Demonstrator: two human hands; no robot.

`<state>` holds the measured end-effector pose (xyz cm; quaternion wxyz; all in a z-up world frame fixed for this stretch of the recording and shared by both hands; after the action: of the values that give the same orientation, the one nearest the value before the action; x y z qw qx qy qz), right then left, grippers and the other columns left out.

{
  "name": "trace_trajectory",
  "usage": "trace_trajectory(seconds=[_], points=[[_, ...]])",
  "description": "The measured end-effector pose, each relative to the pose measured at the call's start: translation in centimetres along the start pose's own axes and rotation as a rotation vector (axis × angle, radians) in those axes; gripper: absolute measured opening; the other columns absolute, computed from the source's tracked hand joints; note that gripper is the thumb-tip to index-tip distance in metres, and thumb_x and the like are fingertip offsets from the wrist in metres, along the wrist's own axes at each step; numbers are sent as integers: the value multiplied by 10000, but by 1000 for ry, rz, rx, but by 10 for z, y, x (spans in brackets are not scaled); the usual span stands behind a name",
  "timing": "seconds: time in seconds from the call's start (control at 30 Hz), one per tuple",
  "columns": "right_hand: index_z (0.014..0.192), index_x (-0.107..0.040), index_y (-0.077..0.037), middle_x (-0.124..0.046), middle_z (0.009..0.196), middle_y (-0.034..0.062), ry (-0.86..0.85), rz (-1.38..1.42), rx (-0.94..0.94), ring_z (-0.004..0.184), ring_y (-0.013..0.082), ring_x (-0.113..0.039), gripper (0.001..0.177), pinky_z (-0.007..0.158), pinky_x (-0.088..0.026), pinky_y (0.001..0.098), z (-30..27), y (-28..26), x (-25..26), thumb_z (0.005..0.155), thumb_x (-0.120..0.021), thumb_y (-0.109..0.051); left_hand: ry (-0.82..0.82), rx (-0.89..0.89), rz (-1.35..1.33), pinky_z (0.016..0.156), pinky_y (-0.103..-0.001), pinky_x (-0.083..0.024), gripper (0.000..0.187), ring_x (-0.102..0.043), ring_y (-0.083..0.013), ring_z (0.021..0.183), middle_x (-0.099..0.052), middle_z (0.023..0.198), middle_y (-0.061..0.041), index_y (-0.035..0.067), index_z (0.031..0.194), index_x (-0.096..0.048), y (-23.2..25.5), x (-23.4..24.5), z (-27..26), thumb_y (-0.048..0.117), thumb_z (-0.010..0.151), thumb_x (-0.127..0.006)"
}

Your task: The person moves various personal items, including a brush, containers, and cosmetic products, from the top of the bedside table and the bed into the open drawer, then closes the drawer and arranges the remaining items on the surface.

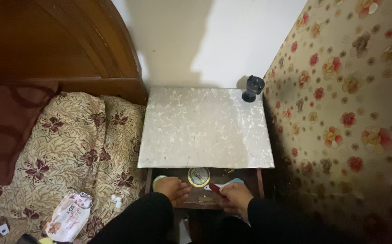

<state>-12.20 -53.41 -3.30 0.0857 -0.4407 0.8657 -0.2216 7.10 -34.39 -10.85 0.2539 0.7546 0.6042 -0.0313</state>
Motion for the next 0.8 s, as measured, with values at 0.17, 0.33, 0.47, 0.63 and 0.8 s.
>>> trace_trajectory(seconds=[0.17,0.33,0.47,0.63,0.8], points=[[1103,-637,-106,-610,933,125,-16,0,54,751,213,-578,185,609,-488,374,-7,-13,5,933,-684,-161,48,-2,60,805,-506,-621,215,-734,-346,1039,-706,1167,-165,42,1156,-603,4,1,-17,137,978,-527],[1038,-632,-132,-647,883,61,48,54,22,787,221,-669,174,701,-577,427,17,-4,19,886,-692,-74,-113,-9,-17,782,-514,-588,152,-691,-355,954,-671,1046,-160,69,1068,-612,0,-4,-14,165,975,-540],[1006,-707,-58,-620,778,89,14,108,28,640,236,-594,125,577,-511,408,59,12,27,885,-723,-32,-539,-4,-215,759,-512,-535,88,-625,-361,867,-619,903,-145,106,960,-607,-11,-18,-1,172,989,-556],[941,-742,-4,-654,680,116,51,-187,176,532,242,-619,97,451,-464,387,110,33,46,898,-686,-71,-836,163,-560,647,-499,-462,157,-576,-345,741,-586,717,-130,129,716,-583,-30,-1,38,235,832,-593],[886,-647,-43,-506,616,59,-83,31,259,451,219,-513,94,369,-380,387,128,43,37,847,-732,-45,-754,-355,365,673,-493,-510,193,-621,-362,771,-611,707,-105,131,695,-635,-30,11,18,299,778,-682]])
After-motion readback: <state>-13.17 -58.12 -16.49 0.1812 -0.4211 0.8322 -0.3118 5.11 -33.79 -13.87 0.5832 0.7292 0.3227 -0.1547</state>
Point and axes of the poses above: each hand's wrist, its own z-axis towards the middle knuckle, its own x-axis out of the back of the hand, y = z × x, the point moved 7 cm from there along z, towards the middle knuckle
